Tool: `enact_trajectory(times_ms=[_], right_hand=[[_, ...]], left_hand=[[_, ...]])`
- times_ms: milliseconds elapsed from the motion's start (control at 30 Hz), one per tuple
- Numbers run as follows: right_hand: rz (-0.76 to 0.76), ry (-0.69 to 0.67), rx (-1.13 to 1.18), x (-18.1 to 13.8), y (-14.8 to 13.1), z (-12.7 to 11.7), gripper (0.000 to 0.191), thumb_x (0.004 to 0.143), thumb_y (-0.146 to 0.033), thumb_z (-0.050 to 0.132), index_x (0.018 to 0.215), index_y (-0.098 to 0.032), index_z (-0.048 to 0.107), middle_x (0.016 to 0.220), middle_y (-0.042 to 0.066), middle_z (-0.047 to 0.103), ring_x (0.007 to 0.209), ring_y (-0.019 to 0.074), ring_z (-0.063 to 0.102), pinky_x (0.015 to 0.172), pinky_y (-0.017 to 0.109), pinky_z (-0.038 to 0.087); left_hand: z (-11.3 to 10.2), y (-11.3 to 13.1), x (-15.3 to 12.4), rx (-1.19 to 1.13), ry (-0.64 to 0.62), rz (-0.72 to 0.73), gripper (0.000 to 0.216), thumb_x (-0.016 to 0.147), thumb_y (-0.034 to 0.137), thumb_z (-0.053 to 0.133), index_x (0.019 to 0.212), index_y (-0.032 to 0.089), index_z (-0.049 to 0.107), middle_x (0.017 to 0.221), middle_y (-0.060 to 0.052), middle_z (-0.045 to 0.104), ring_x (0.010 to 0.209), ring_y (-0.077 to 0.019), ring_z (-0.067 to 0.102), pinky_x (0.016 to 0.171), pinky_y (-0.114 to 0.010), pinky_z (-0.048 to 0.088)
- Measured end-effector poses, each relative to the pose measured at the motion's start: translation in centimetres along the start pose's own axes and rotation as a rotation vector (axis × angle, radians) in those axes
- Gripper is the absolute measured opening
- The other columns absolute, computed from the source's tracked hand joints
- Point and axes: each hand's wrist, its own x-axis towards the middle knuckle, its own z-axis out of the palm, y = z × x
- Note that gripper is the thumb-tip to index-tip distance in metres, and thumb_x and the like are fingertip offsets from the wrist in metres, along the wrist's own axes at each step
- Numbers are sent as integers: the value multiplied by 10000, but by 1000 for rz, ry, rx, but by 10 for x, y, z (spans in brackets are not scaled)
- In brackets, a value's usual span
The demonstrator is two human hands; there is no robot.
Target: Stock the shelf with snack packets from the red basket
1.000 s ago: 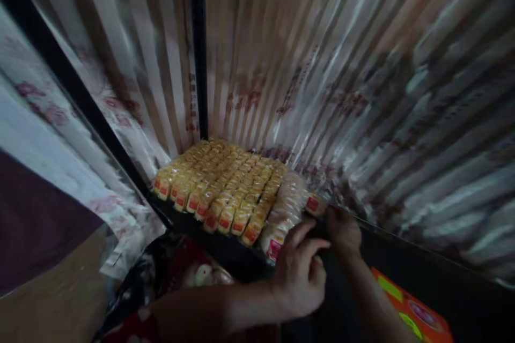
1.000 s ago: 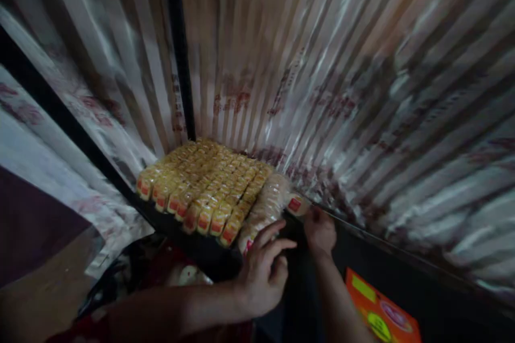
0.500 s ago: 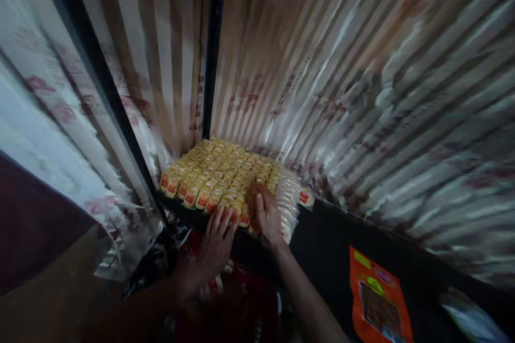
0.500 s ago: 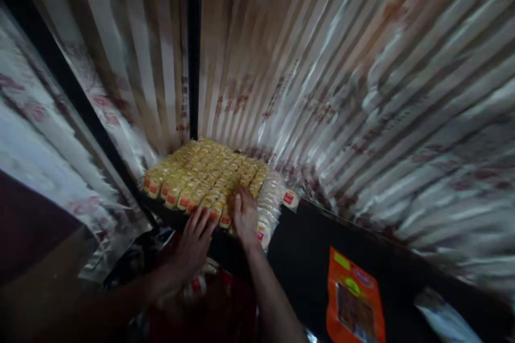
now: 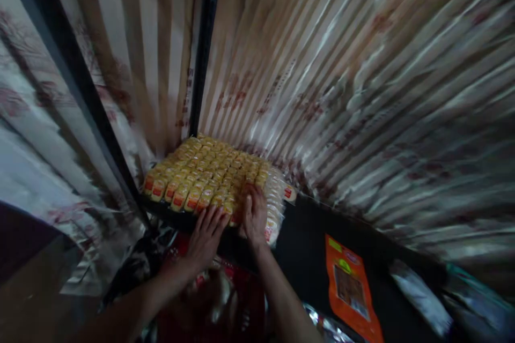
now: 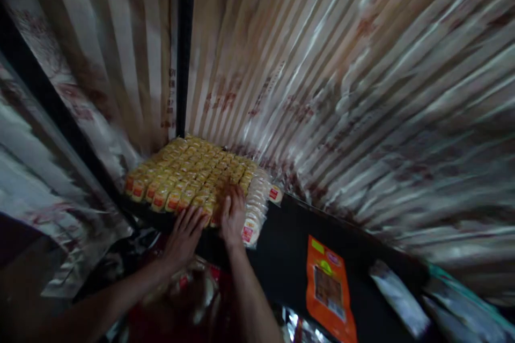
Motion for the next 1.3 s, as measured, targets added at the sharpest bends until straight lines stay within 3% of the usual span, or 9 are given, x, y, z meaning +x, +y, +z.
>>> enact_trajectory(times_ms=[100, 167, 300, 400, 567, 867, 1067, 1167, 1300], right_hand=[[94, 165, -45, -22, 0, -14, 440, 925, -392, 337, 1189, -125, 566, 1270, 170, 560, 1227, 253, 467, 1030, 484, 361], [135, 181, -76, -43, 2, -20, 431, 905, -408, 374, 1177, -133, 565, 1221, 166, 583, 1180, 260, 494, 1006, 468, 375], [286, 21, -120, -74, 8, -22, 469, 876, -440, 398, 1208, -143, 542, 1162, 152, 606, 1079, 263, 552, 918, 416, 439], [364, -77, -148, -78, 11, -19, 492, 853, -437, 406, 1226, -141, 531, 1140, 150, 616, 1026, 265, 582, 848, 392, 469], [346, -72, -96, -72, 16, -18, 489, 805, -444, 454, 1167, -133, 563, 1058, 154, 639, 972, 276, 600, 833, 398, 474], [459, 72, 138, -78, 12, -21, 447, 735, -541, 542, 1005, -185, 568, 939, 113, 677, 827, 252, 645, 735, 369, 500], [556, 244, 204, -74, -21, -37, 613, 723, -558, 604, 1184, -165, 508, 1025, 116, 658, 805, 209, 640, 726, 322, 504], [520, 200, 274, -80, -41, -30, 545, 746, -522, 602, 1156, -171, 524, 1054, 111, 649, 891, 216, 631, 795, 333, 500], [453, 32, 390, -89, -71, 9, 469, 783, -474, 571, 1141, -174, 525, 1089, 122, 654, 979, 235, 632, 845, 357, 499]], left_hand=[[-3, 6, -1, -39, 6, 25, 546, 857, 118, 426, 1400, 169, 400, 1457, -102, 412, 1419, -265, 203, 1135, -470, 207], [-2, 15, -5, -75, -22, 34, 565, 837, 100, 428, 1398, 162, 400, 1471, -118, 385, 1413, -274, 216, 1104, -466, 269], [6, 38, -11, -166, -120, 22, 594, 803, 50, 400, 1386, 163, 414, 1453, -123, 413, 1359, -259, 333, 1046, -440, 373], [12, 52, -10, -283, -205, 15, 583, 802, 85, 415, 1384, 110, 408, 1439, -141, 428, 1343, -251, 363, 1065, -423, 379], [15, 61, -1, -423, -278, -71, 584, 824, 98, 359, 1407, 71, 361, 1459, -174, 386, 1360, -262, 345, 1063, -449, 398], [-3, 58, 5, -535, -268, -6, 648, 778, 82, 356, 1424, 50, 319, 1452, -160, 402, 1393, -229, 285, 1119, -426, 356], [-23, 54, 6, -606, -218, 24, 668, 774, 85, 370, 1437, 84, 285, 1488, -152, 337, 1387, -224, 300, 1115, -406, 368], [-40, 44, -1, -611, -93, -39, 576, 852, 113, 316, 1428, 131, 311, 1463, -123, 379, 1365, -204, 338, 1112, -394, 373], [-54, 12, -18, -525, -18, -282, 449, 913, 169, 311, 1345, 162, 436, 1340, -127, 491, 1258, -202, 461, 1066, -396, 415]])
